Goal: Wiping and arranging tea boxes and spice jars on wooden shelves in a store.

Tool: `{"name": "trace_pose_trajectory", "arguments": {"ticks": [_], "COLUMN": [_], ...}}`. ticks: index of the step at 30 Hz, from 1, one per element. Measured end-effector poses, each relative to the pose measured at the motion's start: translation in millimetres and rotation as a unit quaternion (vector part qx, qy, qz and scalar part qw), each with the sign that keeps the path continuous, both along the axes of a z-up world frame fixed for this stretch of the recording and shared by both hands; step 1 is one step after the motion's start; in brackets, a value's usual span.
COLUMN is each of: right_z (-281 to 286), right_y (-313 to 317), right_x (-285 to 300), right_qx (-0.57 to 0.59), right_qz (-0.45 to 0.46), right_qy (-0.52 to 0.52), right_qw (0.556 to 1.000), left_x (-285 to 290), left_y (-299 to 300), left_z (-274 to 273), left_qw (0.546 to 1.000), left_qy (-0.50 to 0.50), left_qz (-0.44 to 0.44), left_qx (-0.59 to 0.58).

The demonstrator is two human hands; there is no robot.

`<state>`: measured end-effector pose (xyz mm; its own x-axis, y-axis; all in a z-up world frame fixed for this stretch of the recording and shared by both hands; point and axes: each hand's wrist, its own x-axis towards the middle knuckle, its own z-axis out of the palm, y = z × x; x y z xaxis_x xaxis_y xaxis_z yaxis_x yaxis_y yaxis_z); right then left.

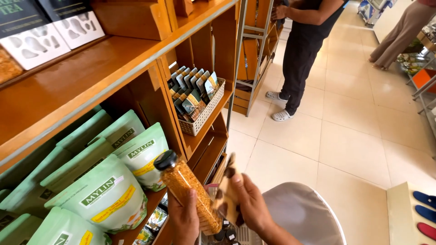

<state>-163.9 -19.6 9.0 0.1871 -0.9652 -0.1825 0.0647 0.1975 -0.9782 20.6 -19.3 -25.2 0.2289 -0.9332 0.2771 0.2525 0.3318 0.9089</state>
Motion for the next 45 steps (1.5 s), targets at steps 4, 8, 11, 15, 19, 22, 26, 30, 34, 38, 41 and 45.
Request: {"name": "trace_pose_trajectory", "arguments": {"ticks": [4,8,11,15,19,22,26,30,34,38,41,45], "right_z": [39.5,56.4,77.6,98.3,55.1,-33.2,-44.0,-40.3,36.2,89.3,101.6,38.1], "right_y": [31.5,48.5,25.1,22.3,44.8,54.5,44.0,32.1,11.7,10.9,23.9,50.2], "right_x": [16.4,40.2,45.2,46.5,46.6,33.2,35.5,-5.2,-7.4,8.3,26.2,34.5], "right_qx": [-0.154,-0.375,-0.347,-0.292,-0.409,-0.508,-0.172,0.084,-0.141,-0.247,-0.2,-0.491], "right_qz": [0.0,0.132,0.101,0.077,0.089,0.085,-0.004,-0.024,-0.065,-0.029,0.038,0.067], "right_qy": [0.039,0.167,0.15,0.119,0.17,0.221,0.098,0.019,-0.007,-0.092,-0.02,0.162], "right_qw": [0.987,0.902,0.921,0.946,0.892,0.828,0.98,0.996,0.988,0.964,0.979,0.853], "left_x": [-1.2,-2.9,-12.0,-22.0,-0.3,22.9,34.0,36.5,40.0,34.7,25.2,35.7], "left_y": [7.9,9.5,15.2,26.1,18.2,8.9,18.8,37.9,44.7,42.6,43.0,40.4], "left_z": [15.3,9.2,8.2,9.9,-9.3,9.3,58.1,85.4,79.1,59.6,67.7,67.3], "left_qw": [0.995,0.979,0.924,0.986,0.999,0.998,0.984,0.975,0.945,0.945,0.945,0.938], "left_qy": [0.07,-0.187,-0.363,-0.153,0.008,-0.011,0.164,0.213,0.269,0.232,0.249,0.286], "left_qz": [0.035,0.08,0.096,-0.017,-0.017,0.065,0.046,-0.026,-0.181,-0.215,-0.195,-0.185], "left_qx": [0.055,-0.013,-0.077,-0.065,-0.025,0.021,0.056,0.063,0.048,0.086,0.085,0.055]}}
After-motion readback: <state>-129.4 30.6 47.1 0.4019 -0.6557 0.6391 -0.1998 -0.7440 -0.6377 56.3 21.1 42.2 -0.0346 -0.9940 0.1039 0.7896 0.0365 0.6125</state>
